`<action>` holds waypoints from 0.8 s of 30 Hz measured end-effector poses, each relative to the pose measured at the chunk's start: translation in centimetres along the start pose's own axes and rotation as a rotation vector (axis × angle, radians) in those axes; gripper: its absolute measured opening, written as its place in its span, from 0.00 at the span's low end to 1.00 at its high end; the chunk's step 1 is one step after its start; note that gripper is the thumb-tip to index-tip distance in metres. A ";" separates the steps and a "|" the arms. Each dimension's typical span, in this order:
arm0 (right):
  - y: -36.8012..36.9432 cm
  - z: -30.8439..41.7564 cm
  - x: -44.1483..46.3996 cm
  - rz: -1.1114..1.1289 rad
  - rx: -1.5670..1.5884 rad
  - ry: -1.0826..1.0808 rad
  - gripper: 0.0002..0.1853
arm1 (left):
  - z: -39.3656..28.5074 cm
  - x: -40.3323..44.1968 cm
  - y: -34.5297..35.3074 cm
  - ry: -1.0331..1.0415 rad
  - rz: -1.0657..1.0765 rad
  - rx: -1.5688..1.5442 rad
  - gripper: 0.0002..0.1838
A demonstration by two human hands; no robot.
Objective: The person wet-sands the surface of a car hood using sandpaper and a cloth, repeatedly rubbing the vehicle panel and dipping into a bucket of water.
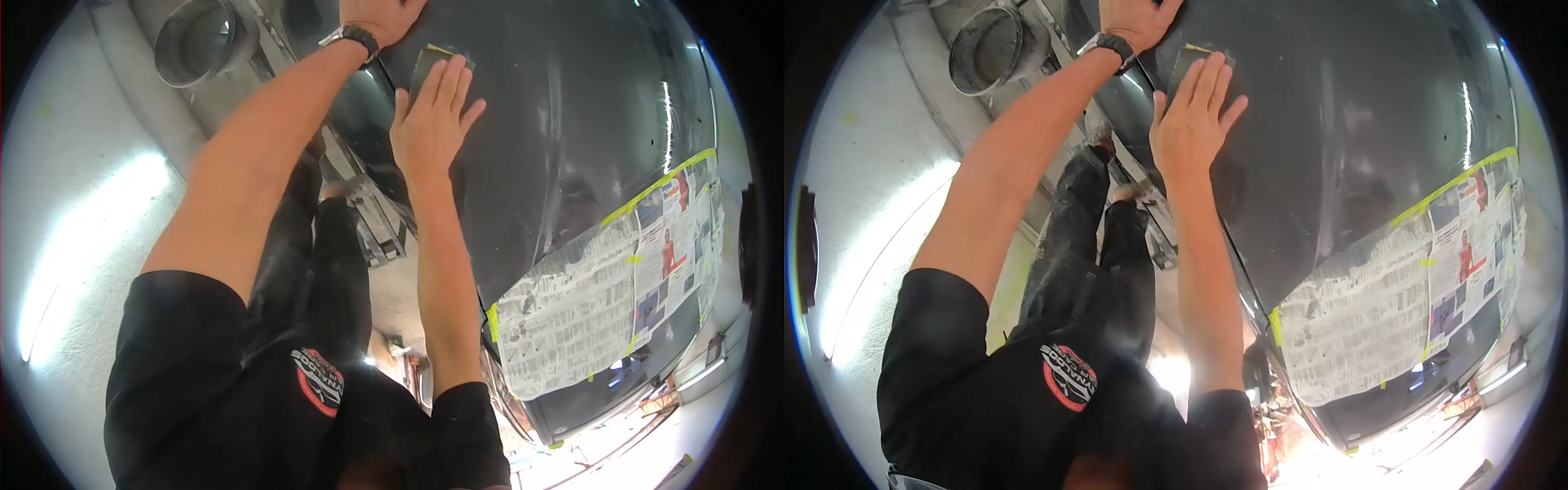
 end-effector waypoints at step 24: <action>-4.0 -10.5 -15.8 0.049 -0.126 0.337 0.34 | -0.1 0.2 0.0 -0.009 0.011 -0.028 0.24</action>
Point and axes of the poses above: each hand's wrist, its own x-axis towards the middle knuckle, its own y-axis out of the palm, z = x × y, the point moved 9 cm from there along x, towards the middle knuckle, and after that the axes turned 2 degrees about -x, right-handed, at the moved point
